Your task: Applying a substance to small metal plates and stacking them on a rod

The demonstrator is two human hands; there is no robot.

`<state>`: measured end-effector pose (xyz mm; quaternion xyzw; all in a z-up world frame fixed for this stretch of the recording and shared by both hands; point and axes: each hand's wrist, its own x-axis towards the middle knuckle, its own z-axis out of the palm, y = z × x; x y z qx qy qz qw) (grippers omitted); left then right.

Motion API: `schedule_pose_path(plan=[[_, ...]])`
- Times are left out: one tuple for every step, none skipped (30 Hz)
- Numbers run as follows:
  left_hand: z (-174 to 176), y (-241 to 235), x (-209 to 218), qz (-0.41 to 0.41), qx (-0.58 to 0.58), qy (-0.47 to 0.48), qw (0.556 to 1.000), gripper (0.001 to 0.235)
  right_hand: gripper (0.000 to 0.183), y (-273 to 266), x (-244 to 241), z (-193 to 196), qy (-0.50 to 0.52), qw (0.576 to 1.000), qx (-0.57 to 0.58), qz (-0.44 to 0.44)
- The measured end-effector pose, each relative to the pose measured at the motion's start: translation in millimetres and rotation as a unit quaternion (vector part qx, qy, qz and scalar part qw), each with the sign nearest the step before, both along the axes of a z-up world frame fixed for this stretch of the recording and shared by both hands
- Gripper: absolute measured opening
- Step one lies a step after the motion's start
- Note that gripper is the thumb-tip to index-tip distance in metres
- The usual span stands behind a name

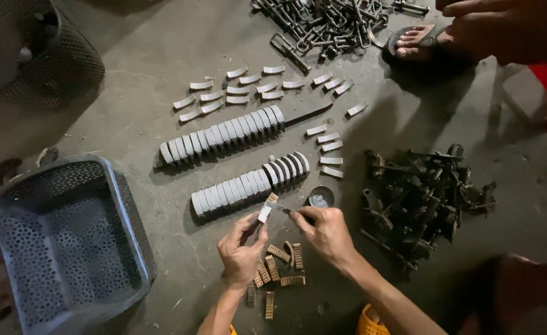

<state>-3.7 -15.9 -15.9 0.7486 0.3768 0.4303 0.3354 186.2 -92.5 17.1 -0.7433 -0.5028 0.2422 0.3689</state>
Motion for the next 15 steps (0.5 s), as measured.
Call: schedule_pose_path(plan=[[5,-2,1,-0.001,-0.001,0.000,1.000,0.029,0.011,-2,4,-5,0.000,1.000,-0.001,-0.001],[10,-1,2,-0.012,-0.017,-0.013,1.000,0.030,0.012,-3,7,-10,0.018,1.000,0.020,0.010],[15,-1,3,-0.024,-0.032,-0.026,0.999,0.032,0.015,-4,11,-14,0.037,0.998,0.041,0.022],[21,-1,5,-0.024,-0.032,-0.026,0.999,0.032,0.015,-3,13,-9,0.037,0.998,0.041,0.021],[27,-1,6,-0.020,-0.045,-0.025,0.998,0.033,0.014,-1,14,-4,0.097,0.995,-0.015,-0.022],[34,-1,7,-0.016,-0.057,-0.024,0.998,0.034,0.014,1,16,2,0.157,0.983,-0.071,-0.065],[31,-2,5,-0.016,-0.057,-0.023,0.998,0.034,0.014,2,19,10,0.158,0.983,-0.071,-0.066],[29,-2,4,-0.023,-0.079,-0.047,0.996,0.032,0.017,4,22,19,0.201,0.968,-0.104,-0.105],[27,-2,4,-0.030,-0.100,-0.072,0.992,0.029,0.022,6,26,28,0.243,0.949,-0.137,-0.145],[30,1,3,-0.034,-0.099,-0.073,0.992,0.029,0.022,3,29,31,0.242,0.949,-0.134,-0.149],[33,4,3,0.005,-0.146,-0.045,0.988,0.029,0.024,1,34,33,0.267,0.935,-0.141,-0.183],[35,7,4,0.041,-0.193,-0.016,0.980,0.028,0.026,-4,39,35,0.292,0.919,-0.148,-0.220],[36,17,7,0.034,-0.193,-0.017,0.980,0.028,0.026,-12,41,23,0.291,0.918,-0.146,-0.227],[37,25,9,0.015,-0.211,0.001,0.977,0.032,0.029,-21,43,10,0.290,0.917,-0.147,-0.231],[37,34,12,-0.003,-0.229,0.019,0.973,0.036,0.032,-29,45,-4,0.288,0.916,-0.148,-0.236]])
